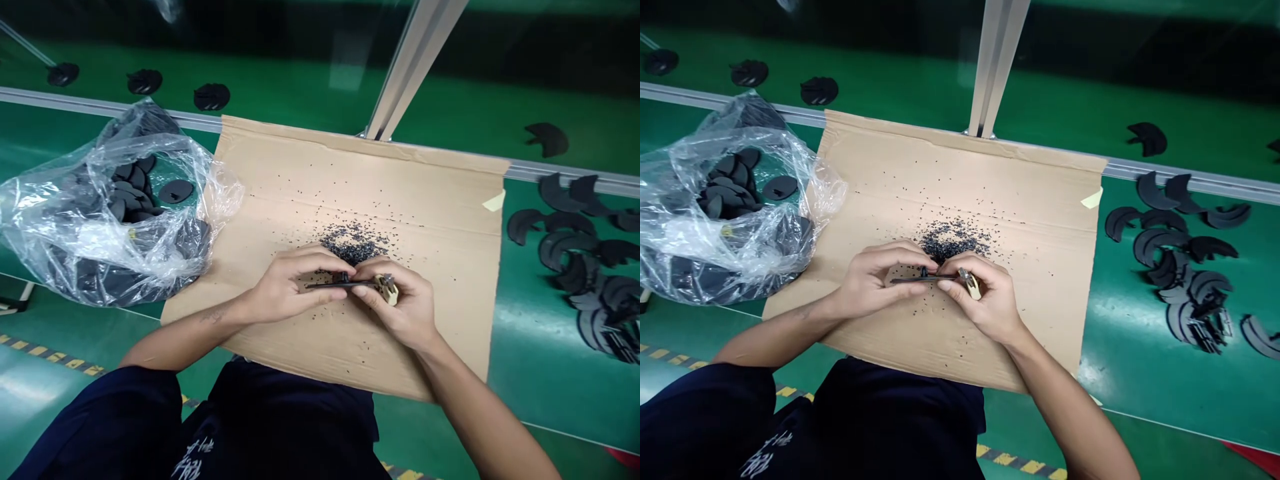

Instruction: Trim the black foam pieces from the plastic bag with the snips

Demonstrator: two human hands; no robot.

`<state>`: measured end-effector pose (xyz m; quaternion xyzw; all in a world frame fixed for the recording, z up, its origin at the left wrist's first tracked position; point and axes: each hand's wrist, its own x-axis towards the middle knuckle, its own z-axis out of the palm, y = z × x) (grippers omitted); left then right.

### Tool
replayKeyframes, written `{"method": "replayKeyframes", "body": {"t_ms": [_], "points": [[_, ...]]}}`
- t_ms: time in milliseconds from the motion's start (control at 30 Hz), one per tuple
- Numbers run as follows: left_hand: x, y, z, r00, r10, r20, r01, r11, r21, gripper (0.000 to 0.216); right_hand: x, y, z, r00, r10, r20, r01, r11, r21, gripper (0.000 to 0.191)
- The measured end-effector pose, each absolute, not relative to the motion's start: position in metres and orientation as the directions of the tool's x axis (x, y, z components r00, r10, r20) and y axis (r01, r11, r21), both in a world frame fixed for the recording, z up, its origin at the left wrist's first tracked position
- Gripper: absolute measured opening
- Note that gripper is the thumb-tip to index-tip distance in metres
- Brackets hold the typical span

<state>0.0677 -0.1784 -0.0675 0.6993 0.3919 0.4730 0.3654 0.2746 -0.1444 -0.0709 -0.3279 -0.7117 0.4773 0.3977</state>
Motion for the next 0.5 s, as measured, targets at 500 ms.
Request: {"method": "replayKeyframes", "body": {"t_ms": [500], "points": [[0.061,-0.179,-0.073,0.326,0.788,0.522,0.438,-0.615,0.655,0.028,0.289,-0.134,-0.082,-0.640,0.629,0.441,0.437,0.770,-0.465,0.018]]}}
